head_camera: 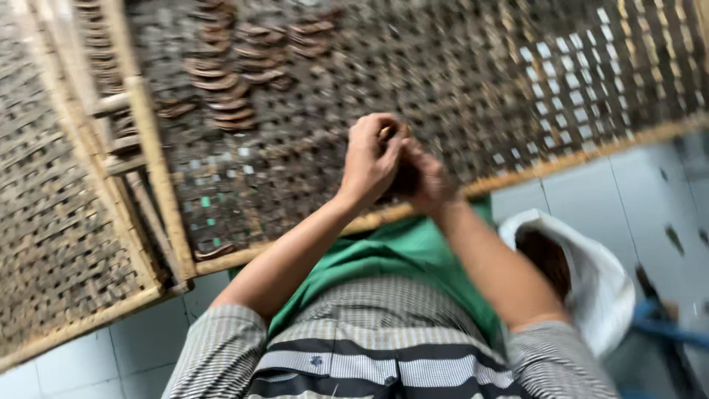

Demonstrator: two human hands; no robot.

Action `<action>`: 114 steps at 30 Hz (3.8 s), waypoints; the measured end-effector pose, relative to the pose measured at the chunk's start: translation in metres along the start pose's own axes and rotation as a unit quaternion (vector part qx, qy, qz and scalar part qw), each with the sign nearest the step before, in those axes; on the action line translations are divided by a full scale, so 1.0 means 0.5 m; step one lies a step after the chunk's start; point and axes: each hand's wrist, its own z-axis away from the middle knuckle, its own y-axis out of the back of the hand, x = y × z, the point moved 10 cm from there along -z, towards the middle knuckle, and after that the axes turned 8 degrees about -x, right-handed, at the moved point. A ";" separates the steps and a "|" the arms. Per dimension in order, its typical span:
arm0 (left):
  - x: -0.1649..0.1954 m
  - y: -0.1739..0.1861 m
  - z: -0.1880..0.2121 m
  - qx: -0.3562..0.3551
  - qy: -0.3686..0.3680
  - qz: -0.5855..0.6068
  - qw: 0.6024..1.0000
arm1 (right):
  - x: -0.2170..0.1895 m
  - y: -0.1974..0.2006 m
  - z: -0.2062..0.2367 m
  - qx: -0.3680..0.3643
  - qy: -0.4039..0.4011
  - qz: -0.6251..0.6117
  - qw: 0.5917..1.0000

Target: The person picks up dried seed pods and places them one at a time in rows across woven bamboo drying trays, spreading them out to dry. They occasionally reposition a tray and at the end place a handful of pods into a white sack beside them.

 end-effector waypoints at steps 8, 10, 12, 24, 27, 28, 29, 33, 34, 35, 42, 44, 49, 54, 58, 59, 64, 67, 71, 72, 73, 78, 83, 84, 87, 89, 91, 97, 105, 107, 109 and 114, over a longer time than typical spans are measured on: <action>0.145 -0.501 0.123 -0.280 0.039 0.315 0.906 | -0.235 0.153 0.480 0.145 0.062 0.150 0.976; 0.189 -0.598 0.182 -0.359 -0.028 0.306 0.882 | -0.261 0.194 0.600 0.174 0.066 0.154 0.970; 0.196 -0.688 0.253 -0.453 -0.018 0.296 0.841 | -0.260 0.249 0.694 0.212 0.026 0.199 0.956; 0.205 -0.696 0.521 -0.674 -0.371 -0.185 0.612 | -0.240 0.435 0.899 0.458 -0.188 0.714 0.495; 0.197 -0.698 0.499 -0.686 -0.331 -0.273 0.587 | -0.285 0.375 0.897 0.442 -0.119 0.816 0.354; 0.179 -0.704 0.482 -0.698 -0.266 -0.301 0.593 | -0.286 0.345 0.884 0.424 -0.085 0.852 0.294; 0.176 -0.707 0.475 -0.691 -0.267 -0.326 0.587 | -0.278 0.349 0.880 0.441 -0.114 0.841 0.291; 0.169 -0.727 0.461 -0.649 -0.328 -0.391 0.564 | -0.175 0.378 0.816 0.437 -0.247 0.784 0.366; 0.167 -0.729 0.466 -0.638 -0.353 -0.395 0.558 | -0.163 0.352 0.785 0.406 -0.187 0.809 0.383; 0.177 -0.727 0.457 -0.604 -0.373 -0.384 0.591 | -0.150 0.328 0.760 0.372 -0.127 0.828 0.399; 0.181 -0.663 0.466 -0.527 -0.481 -0.364 0.599 | -0.209 0.435 0.832 0.437 -0.194 0.807 0.346; 0.197 -0.639 0.458 -0.492 -0.492 -0.342 0.631 | -0.229 0.429 0.868 0.456 -0.159 0.817 0.316; 0.193 -0.630 0.457 -0.483 -0.485 -0.307 0.661 | -0.095 0.412 0.866 0.464 -0.253 0.767 0.364; 0.178 -0.639 0.474 -0.451 -0.511 -0.298 0.668 | 0.024 0.219 0.761 0.257 -0.170 0.890 0.335; 0.175 -0.623 0.470 -0.473 -0.500 -0.242 0.684 | -0.013 0.213 0.808 0.231 -0.228 0.854 0.406; 0.179 -0.616 0.467 -0.466 -0.507 -0.247 0.682 | -0.015 0.234 0.834 0.250 -0.299 0.835 0.389; 0.230 -0.573 0.449 -0.442 -0.535 -0.234 0.681 | -0.020 0.224 0.836 0.257 -0.302 0.820 0.413; 0.244 -0.572 0.456 -0.493 -0.541 -0.242 0.637 | -0.065 0.159 0.797 0.290 -0.114 0.843 0.439; 0.265 -0.556 0.453 -0.494 -0.549 -0.188 0.647 | -0.002 0.276 0.857 0.349 -0.502 0.711 0.347; 0.261 -0.557 0.453 -0.499 -0.545 -0.178 0.650 | 0.000 0.264 0.838 0.337 -0.432 0.745 0.381; 0.257 -0.561 0.452 -0.501 -0.540 -0.170 0.654 | -0.001 0.248 0.818 0.324 -0.355 0.777 0.406; 0.209 -0.607 0.483 -0.532 -0.542 -0.187 0.623 | 0.023 0.272 0.826 0.279 -0.353 0.803 0.392; 0.190 -0.611 0.499 -0.544 -0.525 -0.195 0.625 | 0.033 0.294 0.851 0.219 -0.349 0.805 0.427; 0.195 -0.606 0.499 -0.548 -0.523 -0.185 0.627 | 0.029 0.293 0.855 0.244 -0.336 0.813 0.408; 0.218 -0.588 0.475 -0.561 -0.499 -0.157 0.642 | 0.014 0.292 0.859 0.299 -0.313 0.819 0.377; 0.234 -0.573 0.455 -0.579 -0.479 -0.150 0.643 | 0.009 0.300 0.858 0.308 -0.339 0.783 0.420; 0.245 -0.547 0.442 -0.608 -0.466 -0.159 0.623 | -0.062 0.279 0.850 0.373 -0.308 0.792 0.372; 0.420 -0.388 0.367 -0.451 -0.516 0.034 0.728 | -0.140 0.089 0.617 0.230 0.013 0.446 0.865; 0.265 -0.156 0.054 -0.292 -0.443 -0.038 0.847 | -0.157 -0.181 0.326 0.006 0.128 0.052 0.990; 0.153 -0.038 -0.027 -0.135 -0.377 -0.237 0.885 | -0.175 -0.186 0.294 -0.035 0.140 0.060 0.988; 0.035 0.088 -0.097 -0.036 -0.295 -0.404 0.865 | -0.161 -0.180 0.263 -0.108 0.129 0.122 0.978; -0.203 0.393 -0.190 0.053 -0.088 -0.424 0.900 | -0.070 -0.043 0.211 0.040 0.155 0.381 0.911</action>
